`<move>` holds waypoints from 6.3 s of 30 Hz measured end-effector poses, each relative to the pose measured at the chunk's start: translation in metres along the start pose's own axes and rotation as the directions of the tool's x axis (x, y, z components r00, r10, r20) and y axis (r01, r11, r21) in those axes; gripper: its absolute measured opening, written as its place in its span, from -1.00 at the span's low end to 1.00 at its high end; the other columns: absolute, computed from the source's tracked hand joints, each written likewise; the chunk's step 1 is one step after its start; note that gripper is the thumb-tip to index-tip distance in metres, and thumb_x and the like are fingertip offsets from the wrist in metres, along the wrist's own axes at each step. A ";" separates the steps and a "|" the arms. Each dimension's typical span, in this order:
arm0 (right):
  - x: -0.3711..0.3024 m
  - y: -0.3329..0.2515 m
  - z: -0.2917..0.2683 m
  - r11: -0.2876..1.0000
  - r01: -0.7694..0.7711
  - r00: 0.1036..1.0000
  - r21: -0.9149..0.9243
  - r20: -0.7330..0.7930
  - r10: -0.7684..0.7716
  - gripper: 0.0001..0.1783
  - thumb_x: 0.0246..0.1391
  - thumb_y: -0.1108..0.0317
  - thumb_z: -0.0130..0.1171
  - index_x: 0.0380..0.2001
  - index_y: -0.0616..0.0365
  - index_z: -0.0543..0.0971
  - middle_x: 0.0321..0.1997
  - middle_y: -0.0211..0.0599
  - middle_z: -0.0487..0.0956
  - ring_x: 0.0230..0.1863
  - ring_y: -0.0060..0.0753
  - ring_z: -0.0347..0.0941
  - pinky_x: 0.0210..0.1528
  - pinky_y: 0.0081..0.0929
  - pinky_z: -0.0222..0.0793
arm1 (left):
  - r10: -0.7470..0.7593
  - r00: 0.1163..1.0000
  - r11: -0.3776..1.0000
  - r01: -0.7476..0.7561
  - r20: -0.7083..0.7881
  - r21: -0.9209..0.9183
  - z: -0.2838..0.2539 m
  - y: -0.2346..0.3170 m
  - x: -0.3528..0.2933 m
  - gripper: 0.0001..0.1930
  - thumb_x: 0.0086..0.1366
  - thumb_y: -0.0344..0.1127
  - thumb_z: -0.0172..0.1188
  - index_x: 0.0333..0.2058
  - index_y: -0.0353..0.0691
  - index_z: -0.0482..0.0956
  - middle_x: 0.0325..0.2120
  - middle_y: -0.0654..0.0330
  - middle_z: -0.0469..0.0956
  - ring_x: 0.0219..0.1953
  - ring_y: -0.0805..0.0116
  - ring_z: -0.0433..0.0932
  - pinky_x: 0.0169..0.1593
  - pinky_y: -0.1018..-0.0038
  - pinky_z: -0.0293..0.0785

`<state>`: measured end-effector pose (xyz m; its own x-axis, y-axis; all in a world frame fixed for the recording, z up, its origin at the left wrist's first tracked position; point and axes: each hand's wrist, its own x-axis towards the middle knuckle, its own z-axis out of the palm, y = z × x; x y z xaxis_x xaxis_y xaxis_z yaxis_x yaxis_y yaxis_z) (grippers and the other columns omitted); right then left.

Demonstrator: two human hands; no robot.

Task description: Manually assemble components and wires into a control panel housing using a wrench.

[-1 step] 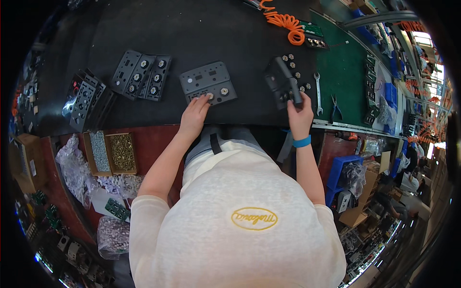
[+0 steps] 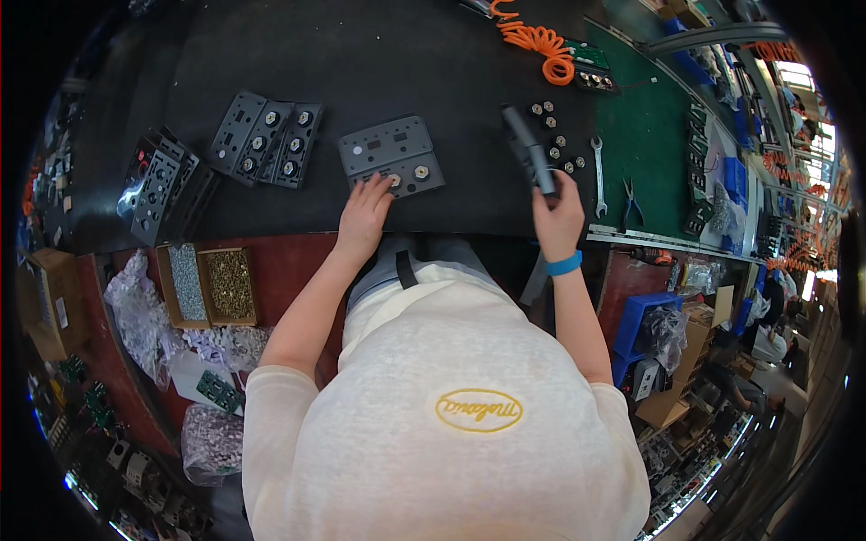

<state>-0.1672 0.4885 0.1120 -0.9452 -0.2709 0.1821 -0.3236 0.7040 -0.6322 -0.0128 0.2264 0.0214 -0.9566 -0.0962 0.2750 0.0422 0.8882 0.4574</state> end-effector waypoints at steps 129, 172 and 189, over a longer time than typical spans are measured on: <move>-0.244 -0.208 0.111 0.845 -0.132 0.283 0.518 0.837 -0.468 -0.88 0.11 0.53 0.02 -0.26 0.29 0.46 -0.38 -0.39 0.49 -0.48 -0.65 0.39 -0.40 -0.71 0.35 | -0.251 -0.845 -0.033 0.494 -0.472 -0.869 -0.115 0.043 -0.616 -0.72 0.06 -0.16 0.25 -0.39 -0.28 0.50 -0.50 0.06 0.51 -0.37 0.12 0.52 -0.27 0.28 0.41; -0.219 -0.186 0.055 0.797 -0.334 0.398 0.504 0.842 -0.365 -0.67 0.04 0.42 0.16 -0.10 0.26 0.45 -0.19 -0.30 0.51 -0.20 -0.56 0.42 -0.12 -0.59 0.36 | -0.582 0.783 -0.734 -0.390 0.220 -0.556 -0.132 0.085 -0.203 -0.67 0.41 -0.18 -0.20 0.01 -0.22 0.35 -0.48 0.30 0.29 -0.49 0.55 0.25 -0.32 0.58 0.30; -0.116 -0.012 -0.052 0.917 -0.199 0.966 0.347 0.228 0.123 -0.85 -0.02 0.58 0.11 -0.31 0.26 0.49 -0.33 -0.28 0.55 -0.31 -0.49 0.48 -0.24 -0.62 0.37 | -0.411 0.568 -0.443 0.559 0.713 -0.701 0.007 0.122 -0.058 -0.59 0.32 -0.26 0.02 0.08 -0.32 0.32 -0.03 0.08 0.42 -0.01 0.30 0.42 0.05 0.37 0.40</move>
<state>-0.0557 0.5454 0.1374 -0.9430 -0.3245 -0.0735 -0.0938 0.4713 -0.8769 0.0461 0.3440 0.0551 -0.7663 -0.1000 -0.6347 -0.3514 -0.7618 0.5442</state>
